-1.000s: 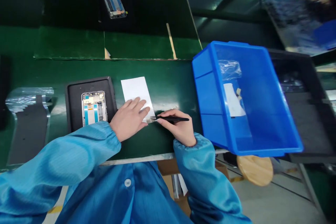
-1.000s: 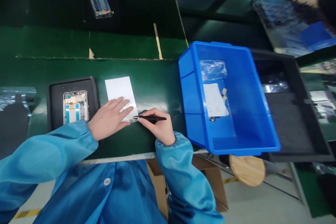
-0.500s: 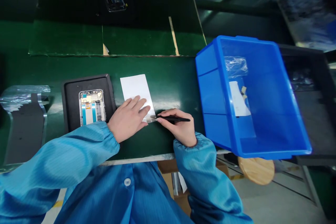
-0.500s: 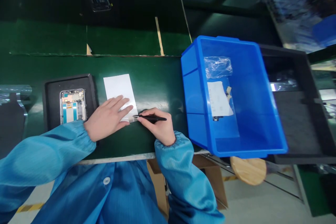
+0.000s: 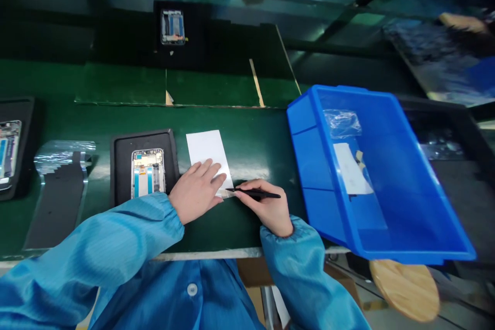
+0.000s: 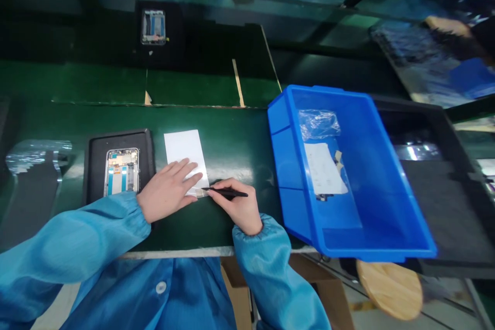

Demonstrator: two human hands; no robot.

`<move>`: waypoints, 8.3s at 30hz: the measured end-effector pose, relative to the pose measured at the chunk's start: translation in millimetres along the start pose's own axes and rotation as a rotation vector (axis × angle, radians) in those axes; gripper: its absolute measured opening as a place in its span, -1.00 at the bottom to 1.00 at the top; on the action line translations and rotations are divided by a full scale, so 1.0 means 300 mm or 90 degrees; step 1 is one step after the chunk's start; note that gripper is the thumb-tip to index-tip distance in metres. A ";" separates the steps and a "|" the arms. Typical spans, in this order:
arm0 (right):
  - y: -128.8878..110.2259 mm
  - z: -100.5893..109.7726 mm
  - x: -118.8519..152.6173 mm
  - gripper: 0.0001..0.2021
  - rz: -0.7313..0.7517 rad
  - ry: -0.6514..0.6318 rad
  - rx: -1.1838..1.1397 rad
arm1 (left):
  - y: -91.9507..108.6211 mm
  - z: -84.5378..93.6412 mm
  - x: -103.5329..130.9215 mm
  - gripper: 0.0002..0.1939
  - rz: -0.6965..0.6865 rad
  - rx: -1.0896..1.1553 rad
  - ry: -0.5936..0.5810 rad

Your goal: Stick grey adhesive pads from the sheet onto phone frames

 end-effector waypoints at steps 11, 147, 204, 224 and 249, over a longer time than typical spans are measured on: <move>-0.005 0.011 0.013 -0.76 -0.037 0.066 -0.070 | -0.008 -0.004 0.005 -0.49 -0.006 -0.003 0.006; -0.477 -0.481 -0.129 -0.86 -0.046 -0.023 -0.013 | -0.270 0.192 0.481 -0.75 0.203 -0.031 0.240; -0.484 -0.481 -0.137 -0.86 -0.003 -0.017 0.014 | -0.281 0.170 0.488 -0.76 0.187 -0.015 0.259; -0.479 -0.482 -0.139 -0.87 -0.017 -0.025 0.026 | -0.281 0.168 0.493 -0.84 0.189 -0.014 0.262; -0.469 -0.463 -0.135 -0.86 -0.052 -0.001 -0.021 | -0.268 0.167 0.484 -0.62 0.178 -0.115 0.175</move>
Point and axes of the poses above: each hand's wrist, its own x-axis away from the middle knuckle, its own z-axis out of the back of the hand, y = z × x, the point moved 4 cm from there along -x, towards the middle knuckle, and after that the axes turned 10 degrees about x, right-handed, at the moved point
